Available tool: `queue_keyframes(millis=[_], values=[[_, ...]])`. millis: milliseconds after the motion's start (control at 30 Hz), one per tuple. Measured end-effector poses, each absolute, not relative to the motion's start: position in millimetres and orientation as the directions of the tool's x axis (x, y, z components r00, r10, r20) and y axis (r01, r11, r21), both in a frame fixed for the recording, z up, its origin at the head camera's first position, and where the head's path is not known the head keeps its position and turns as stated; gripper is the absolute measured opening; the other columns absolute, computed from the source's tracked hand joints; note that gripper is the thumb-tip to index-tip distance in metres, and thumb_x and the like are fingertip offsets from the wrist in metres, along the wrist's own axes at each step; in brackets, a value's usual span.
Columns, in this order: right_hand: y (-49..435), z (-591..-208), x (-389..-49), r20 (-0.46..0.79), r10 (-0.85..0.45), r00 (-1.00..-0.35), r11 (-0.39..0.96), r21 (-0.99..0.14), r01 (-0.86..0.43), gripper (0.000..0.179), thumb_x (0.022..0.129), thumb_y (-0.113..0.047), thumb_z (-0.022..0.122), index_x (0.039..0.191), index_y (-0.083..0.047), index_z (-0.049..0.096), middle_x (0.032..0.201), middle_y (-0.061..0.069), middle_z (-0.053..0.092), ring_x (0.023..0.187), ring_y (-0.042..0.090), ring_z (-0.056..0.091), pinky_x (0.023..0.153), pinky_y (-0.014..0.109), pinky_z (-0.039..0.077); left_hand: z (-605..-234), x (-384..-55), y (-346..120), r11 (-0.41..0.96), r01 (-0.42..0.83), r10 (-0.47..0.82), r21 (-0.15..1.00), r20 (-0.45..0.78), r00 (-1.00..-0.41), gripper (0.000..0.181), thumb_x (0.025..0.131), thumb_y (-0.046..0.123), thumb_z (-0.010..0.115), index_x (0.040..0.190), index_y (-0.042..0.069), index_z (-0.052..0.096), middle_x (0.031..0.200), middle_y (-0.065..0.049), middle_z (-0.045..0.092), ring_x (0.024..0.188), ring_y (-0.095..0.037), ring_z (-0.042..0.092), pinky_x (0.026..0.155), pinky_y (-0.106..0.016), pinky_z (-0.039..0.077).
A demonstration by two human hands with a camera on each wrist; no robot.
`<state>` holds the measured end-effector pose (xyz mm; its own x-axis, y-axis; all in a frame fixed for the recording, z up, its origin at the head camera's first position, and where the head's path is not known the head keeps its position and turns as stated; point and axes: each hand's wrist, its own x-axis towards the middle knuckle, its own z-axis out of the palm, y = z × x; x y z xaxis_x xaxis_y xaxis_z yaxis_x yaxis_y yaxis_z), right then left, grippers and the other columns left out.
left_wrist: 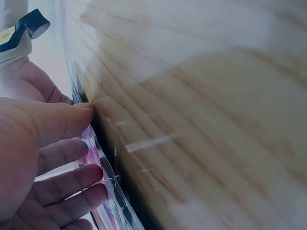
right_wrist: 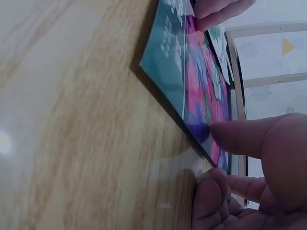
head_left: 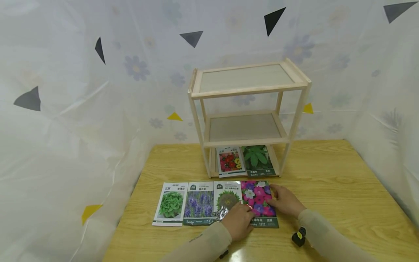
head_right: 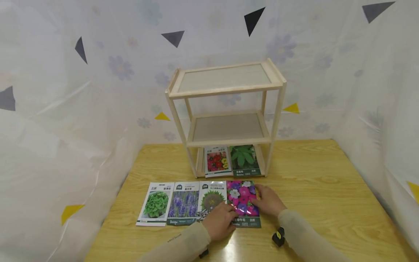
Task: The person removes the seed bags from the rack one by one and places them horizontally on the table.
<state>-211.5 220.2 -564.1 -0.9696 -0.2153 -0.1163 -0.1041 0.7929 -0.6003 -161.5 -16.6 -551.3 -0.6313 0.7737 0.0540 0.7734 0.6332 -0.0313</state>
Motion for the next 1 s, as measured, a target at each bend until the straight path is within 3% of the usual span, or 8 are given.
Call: queue_keyframes(millis=[233,367,500,633,800,1000], values=[[220.3,-559.3,-208.0,-0.13,-0.198,-0.971,0.782,-0.619,-0.077,0.061,0.089,-0.03,0.07,0.132,0.007,0.05,0.084,0.005,0.053,0.072,0.018,0.048,0.061,0.033,0.041,-547.4,-162.1,-17.6,0.637,0.771,0.767,0.004,0.095,-0.634,0.036,0.086,0.041,0.068,0.114,0.019,0.068,0.111,0.005,0.063,0.105,-0.011,0.057,0.101,-0.031,0.041],[217.1,-549.4,-204.9,-0.155,-0.167,-0.974,0.764,-0.644,-0.028,0.038,0.089,-0.03,0.069,0.11,0.001,0.061,0.078,0.003,0.055,0.068,0.016,0.049,0.058,0.032,0.042,-536.0,-171.0,-24.7,0.665,0.746,0.727,0.042,0.192,-0.659,0.036,0.091,0.038,0.064,0.118,0.015,0.066,0.11,0.003,0.063,0.104,-0.012,0.057,0.097,-0.028,0.043],[206.3,-531.2,-209.5,-0.09,-0.217,-0.972,0.737,-0.668,-0.103,0.02,0.091,-0.023,0.067,0.093,-0.005,0.06,0.069,0.001,0.051,0.059,0.013,0.046,0.051,0.028,0.039,-520.6,-191.0,-37.2,0.735,0.671,0.635,0.101,0.246,-0.732,0.045,0.092,0.037,0.063,0.128,0.01,0.059,0.118,-0.004,0.062,0.109,-0.018,0.058,0.097,-0.032,0.046],[190.0,-511.9,-225.7,0.012,-0.295,-0.955,0.734,-0.637,-0.235,0.024,0.091,-0.024,0.068,0.1,-0.002,0.062,0.076,0.002,0.056,0.062,0.013,0.05,0.055,0.029,0.044,-509.3,-218.8,-49.0,0.801,0.571,0.53,0.178,0.231,-0.816,0.053,0.093,0.038,0.062,0.135,0.007,0.052,0.125,-0.01,0.058,0.115,-0.024,0.056,0.098,-0.036,0.046],[169.4,-503.0,-258.4,0.106,-0.366,-0.925,0.787,-0.495,-0.368,0.04,0.089,-0.028,0.07,0.116,0.0,0.063,0.103,0.011,0.064,0.089,0.023,0.061,0.076,0.042,0.052,-498.4,-249.9,-52.4,0.854,0.469,0.441,0.226,0.164,-0.882,0.061,0.093,0.04,0.062,0.138,0.002,0.047,0.129,-0.015,0.054,0.117,-0.027,0.054,0.097,-0.038,0.047],[152.3,-498.3,-291.5,0.059,-0.411,-0.91,0.826,-0.399,-0.399,0.058,0.091,-0.037,0.066,0.132,0.002,0.054,0.128,0.023,0.056,0.118,0.041,0.051,0.1,0.056,0.039,-498.5,-281.0,-45.6,0.909,0.412,0.413,0.066,-0.001,-0.911,0.07,0.093,0.054,0.053,0.134,-0.003,0.048,0.129,-0.019,0.053,0.117,-0.03,0.053,0.1,-0.038,0.043]])
